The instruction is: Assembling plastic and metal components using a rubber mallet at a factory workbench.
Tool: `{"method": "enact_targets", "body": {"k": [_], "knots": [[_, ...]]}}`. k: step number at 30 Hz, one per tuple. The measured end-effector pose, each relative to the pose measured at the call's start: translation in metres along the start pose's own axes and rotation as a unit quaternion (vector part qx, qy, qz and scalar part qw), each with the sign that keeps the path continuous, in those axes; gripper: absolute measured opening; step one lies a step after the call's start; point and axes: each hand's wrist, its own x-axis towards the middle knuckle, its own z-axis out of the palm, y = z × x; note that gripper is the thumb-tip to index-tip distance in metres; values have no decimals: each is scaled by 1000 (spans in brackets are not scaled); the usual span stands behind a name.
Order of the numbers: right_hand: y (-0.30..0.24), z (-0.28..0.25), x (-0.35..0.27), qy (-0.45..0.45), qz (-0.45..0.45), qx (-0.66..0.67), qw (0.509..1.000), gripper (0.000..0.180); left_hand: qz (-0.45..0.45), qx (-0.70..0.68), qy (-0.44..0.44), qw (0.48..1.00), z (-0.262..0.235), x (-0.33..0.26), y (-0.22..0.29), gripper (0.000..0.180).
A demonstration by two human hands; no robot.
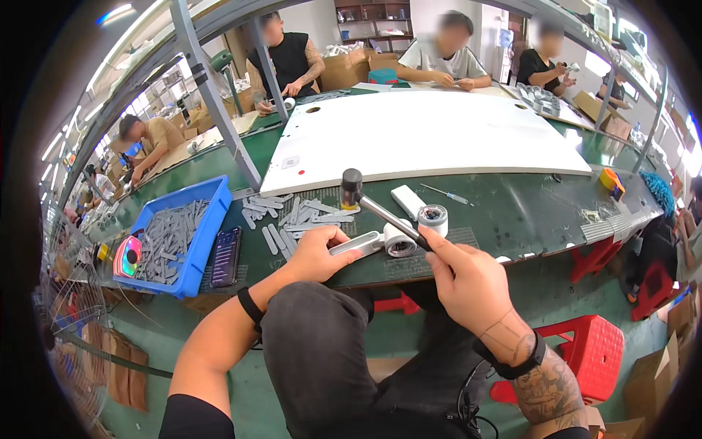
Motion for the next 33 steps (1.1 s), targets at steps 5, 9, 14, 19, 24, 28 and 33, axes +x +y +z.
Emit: {"method": "enact_targets", "body": {"k": [5,9,14,19,24,28,33], "knots": [[0,-4,8,-91,-4,-42,995,37,-29,5,-4,1000,-2,-2,-6,36],[-3,4,-9,-71,30,30,997,38,-33,-10,-15,999,-2,0,-2,40],[3,8,-15,-37,79,106,991,41,-13,63,-58,996,-19,-9,2,38],[18,10,-42,86,106,212,968,43,217,135,117,960,-31,-22,5,26],[44,6,-68,91,182,205,957,43,328,190,155,912,-36,-20,5,36],[50,8,-80,126,197,227,945,43,330,205,168,906,-32,-19,9,35],[39,10,-67,163,80,183,966,44,145,97,38,984,-22,-16,2,26]]}}
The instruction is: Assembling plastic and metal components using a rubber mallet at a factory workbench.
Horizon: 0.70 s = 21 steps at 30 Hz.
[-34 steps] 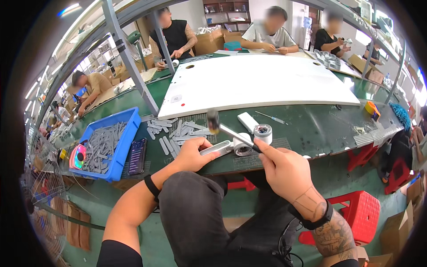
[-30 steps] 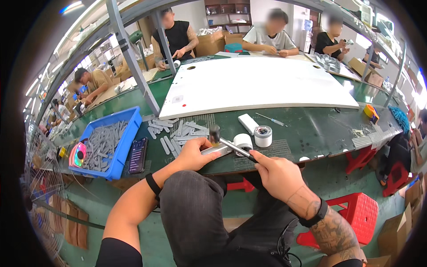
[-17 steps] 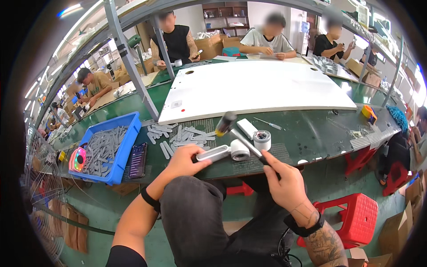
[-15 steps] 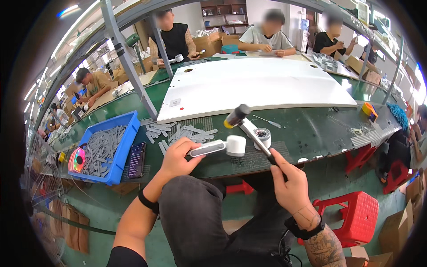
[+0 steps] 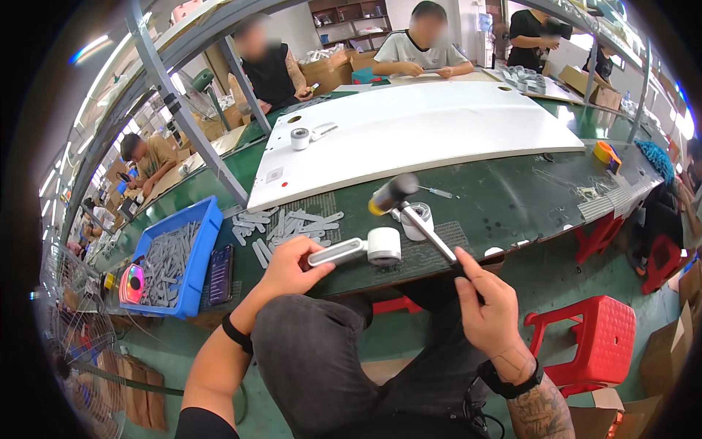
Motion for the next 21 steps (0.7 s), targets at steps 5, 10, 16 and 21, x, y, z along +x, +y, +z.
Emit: {"method": "enact_targets", "body": {"k": [5,10,16,21], "knots": [[-15,12,8,-82,18,-7,996,46,-149,41,-112,982,-1,10,15,46],[-19,23,5,-83,58,25,995,43,-131,-39,-211,968,-4,23,-1,37],[-16,23,2,-96,120,40,987,42,252,192,-204,927,-5,55,16,41],[-9,12,-5,-68,162,53,983,41,279,189,-230,913,-8,70,50,40]]}}
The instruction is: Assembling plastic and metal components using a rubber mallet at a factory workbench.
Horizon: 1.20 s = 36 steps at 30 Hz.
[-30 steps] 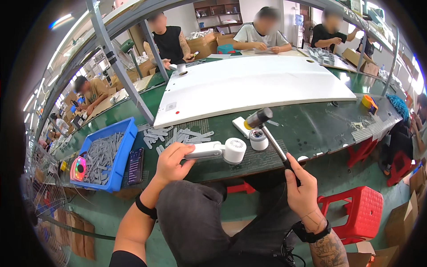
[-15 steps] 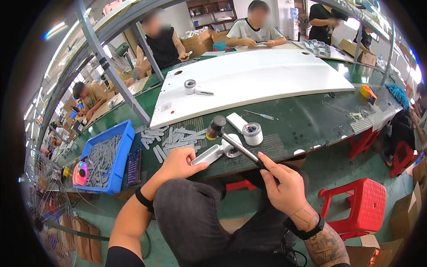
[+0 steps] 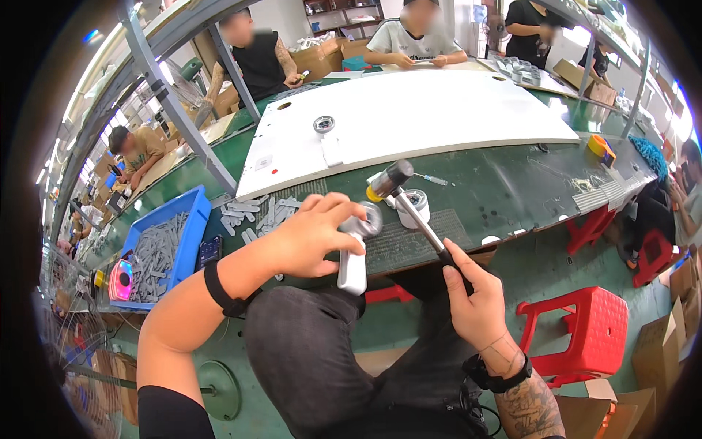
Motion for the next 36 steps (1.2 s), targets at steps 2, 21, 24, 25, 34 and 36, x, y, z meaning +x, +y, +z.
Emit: {"method": "enact_targets", "body": {"k": [2,21,24,25,34,36], "knots": [[2,-4,-1,2,16,29,999,40,-8,9,9,1000,4,3,1,37],[4,-16,16,-18,-42,-72,996,41,-197,-120,62,971,51,0,-21,31],[2,-17,27,-36,-56,-90,994,44,-141,-110,81,981,54,3,-26,27],[1,-18,30,-40,-49,-91,994,44,-143,-116,77,980,54,4,-27,27],[7,-40,45,-119,-98,-175,972,52,-124,-152,51,979,49,6,-37,32],[17,-40,41,-114,-83,-171,975,49,-122,-142,30,982,43,8,-37,36]]}}
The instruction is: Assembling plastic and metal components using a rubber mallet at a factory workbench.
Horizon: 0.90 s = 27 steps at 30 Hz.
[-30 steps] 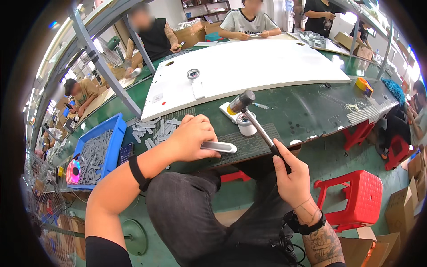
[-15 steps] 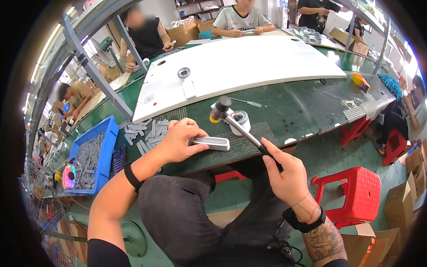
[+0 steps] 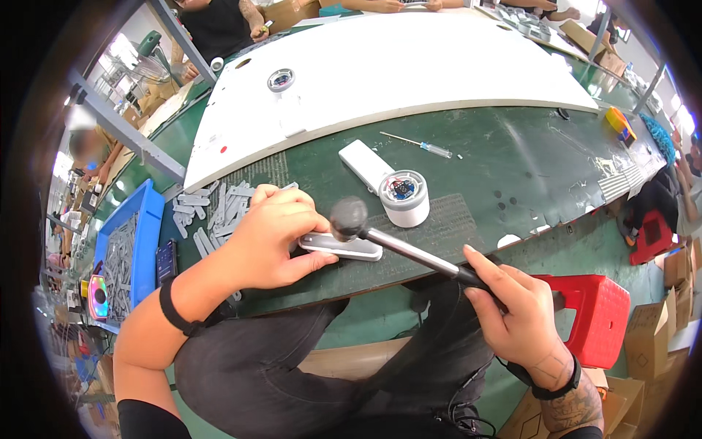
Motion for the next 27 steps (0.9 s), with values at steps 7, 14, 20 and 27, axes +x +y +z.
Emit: {"method": "enact_targets", "body": {"k": [7,14,20,27], "knots": [[14,10,-10,-8,91,78,993,39,8,53,37,998,-6,-1,-2,40],[1,16,-10,70,78,126,987,44,-80,-116,-90,986,-6,7,0,44],[-32,-5,11,-88,24,-91,992,50,-186,-186,-90,961,4,8,-4,53],[-28,-2,10,120,-65,-18,990,46,-225,-204,-113,946,3,10,-1,59]]}}
